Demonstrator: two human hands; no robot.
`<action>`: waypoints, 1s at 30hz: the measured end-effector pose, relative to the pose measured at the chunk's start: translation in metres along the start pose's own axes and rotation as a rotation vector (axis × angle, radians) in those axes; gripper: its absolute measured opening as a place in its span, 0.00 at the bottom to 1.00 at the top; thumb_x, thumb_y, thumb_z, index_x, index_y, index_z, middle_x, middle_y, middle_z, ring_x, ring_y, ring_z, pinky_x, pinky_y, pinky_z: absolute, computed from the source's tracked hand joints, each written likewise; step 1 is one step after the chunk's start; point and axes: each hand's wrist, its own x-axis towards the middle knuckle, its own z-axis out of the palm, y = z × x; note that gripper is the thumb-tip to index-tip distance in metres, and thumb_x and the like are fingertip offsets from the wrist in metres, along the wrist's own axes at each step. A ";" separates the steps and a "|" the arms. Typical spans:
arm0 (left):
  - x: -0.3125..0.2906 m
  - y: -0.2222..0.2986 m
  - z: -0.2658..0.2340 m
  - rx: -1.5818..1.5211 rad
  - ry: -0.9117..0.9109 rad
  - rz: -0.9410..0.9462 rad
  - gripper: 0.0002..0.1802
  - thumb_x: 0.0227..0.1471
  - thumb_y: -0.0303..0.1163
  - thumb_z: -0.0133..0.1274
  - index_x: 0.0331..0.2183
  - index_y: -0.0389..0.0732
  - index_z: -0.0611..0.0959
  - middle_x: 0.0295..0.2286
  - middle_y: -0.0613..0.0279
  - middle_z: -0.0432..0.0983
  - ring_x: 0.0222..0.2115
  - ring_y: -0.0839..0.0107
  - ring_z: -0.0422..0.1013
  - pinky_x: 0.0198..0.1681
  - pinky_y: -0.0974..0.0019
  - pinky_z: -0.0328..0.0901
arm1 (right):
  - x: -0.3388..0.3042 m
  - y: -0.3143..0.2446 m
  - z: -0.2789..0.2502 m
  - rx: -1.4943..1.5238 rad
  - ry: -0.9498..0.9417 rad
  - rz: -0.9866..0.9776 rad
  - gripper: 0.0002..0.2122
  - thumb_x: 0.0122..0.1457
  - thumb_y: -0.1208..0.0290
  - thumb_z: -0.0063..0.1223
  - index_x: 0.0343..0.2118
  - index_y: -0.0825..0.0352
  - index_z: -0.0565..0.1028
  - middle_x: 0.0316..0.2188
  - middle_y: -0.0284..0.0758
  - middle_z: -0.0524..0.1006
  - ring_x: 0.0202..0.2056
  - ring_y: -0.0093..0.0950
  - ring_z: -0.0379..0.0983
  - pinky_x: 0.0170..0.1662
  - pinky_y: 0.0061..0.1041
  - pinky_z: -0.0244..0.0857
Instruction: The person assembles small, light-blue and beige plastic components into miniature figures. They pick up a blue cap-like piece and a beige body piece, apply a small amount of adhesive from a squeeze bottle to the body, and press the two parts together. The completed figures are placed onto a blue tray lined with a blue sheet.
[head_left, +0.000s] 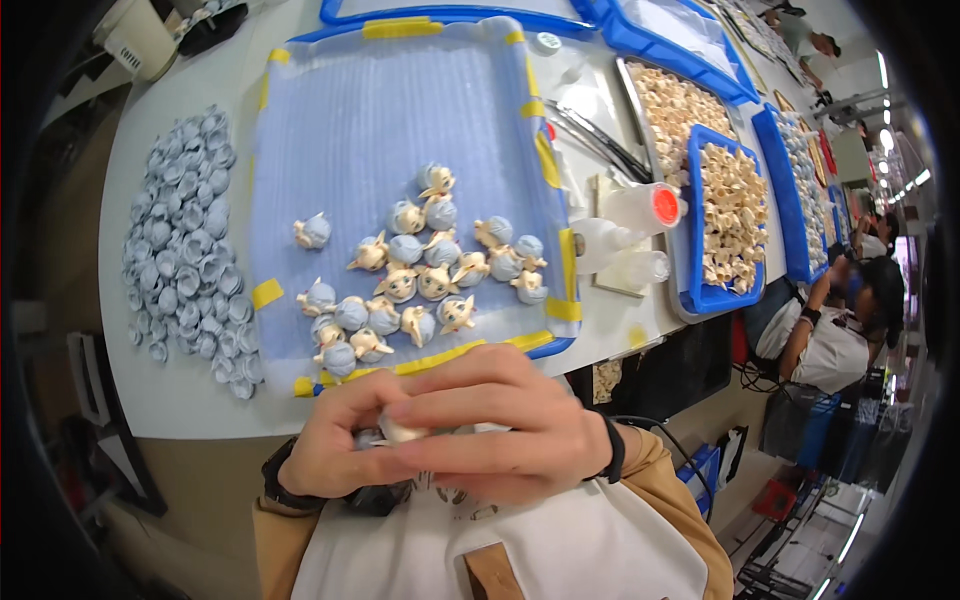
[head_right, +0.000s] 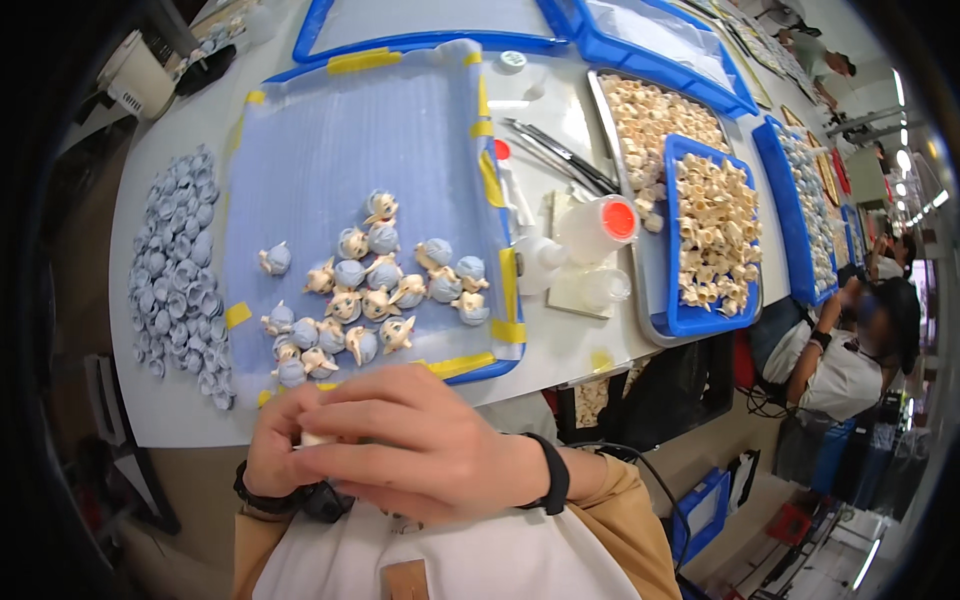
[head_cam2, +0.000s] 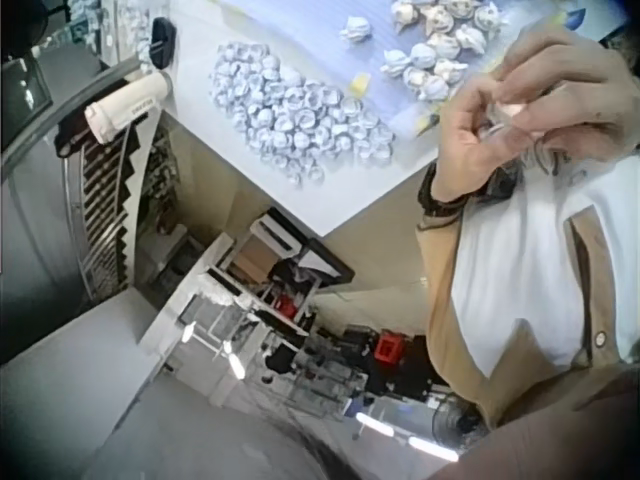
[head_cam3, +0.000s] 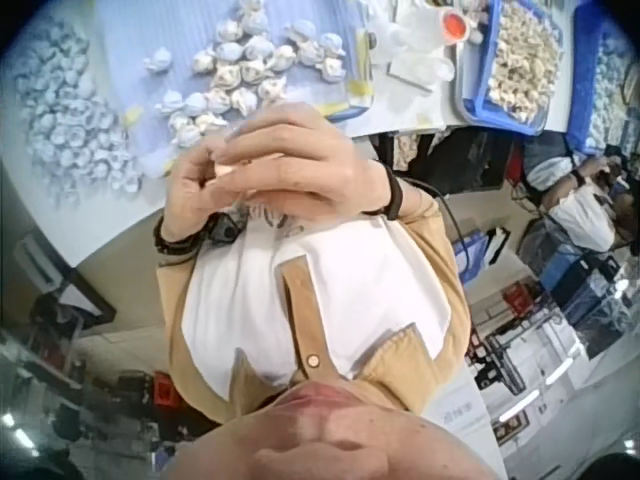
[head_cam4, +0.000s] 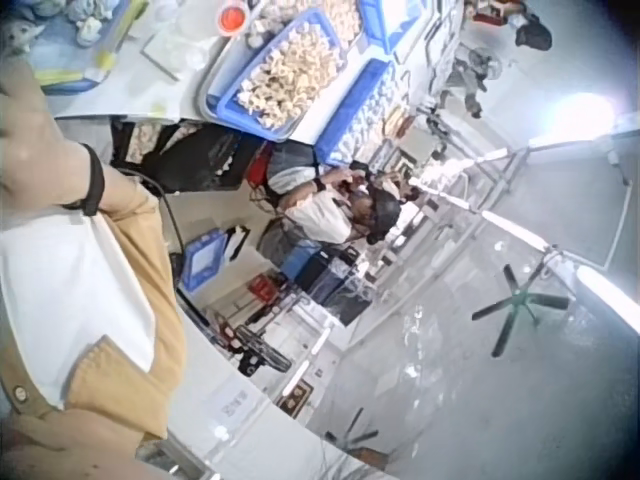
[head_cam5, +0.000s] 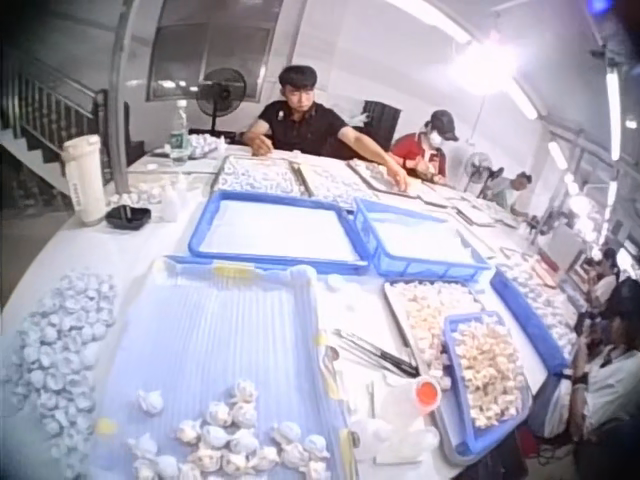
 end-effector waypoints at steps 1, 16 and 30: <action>0.004 0.001 0.001 0.038 -0.026 -0.011 0.17 0.47 0.36 0.57 0.36 0.37 0.73 0.33 0.65 0.72 0.33 0.78 0.67 0.36 0.72 0.63 | -0.003 -0.001 -0.004 0.011 -0.025 0.019 0.14 0.42 0.82 0.53 0.35 0.69 0.77 0.36 0.40 0.75 0.34 0.33 0.69 0.33 0.26 0.63; 0.015 0.008 0.004 0.286 -0.114 -0.096 0.20 0.39 0.43 0.63 0.26 0.35 0.78 0.22 0.63 0.74 0.21 0.71 0.69 0.25 0.72 0.62 | -0.010 0.001 -0.020 0.182 -0.143 0.008 0.17 0.45 0.75 0.57 0.40 0.73 0.73 0.36 0.40 0.72 0.31 0.35 0.67 0.32 0.29 0.63; 0.011 0.010 0.014 0.197 0.096 -0.131 0.25 0.54 0.47 0.44 0.38 0.30 0.74 0.28 0.62 0.72 0.22 0.81 0.64 0.24 0.78 0.58 | -0.013 0.000 -0.011 -0.324 0.085 -0.014 0.14 0.43 0.74 0.60 0.35 0.72 0.76 0.26 0.35 0.70 0.23 0.28 0.67 0.26 0.22 0.63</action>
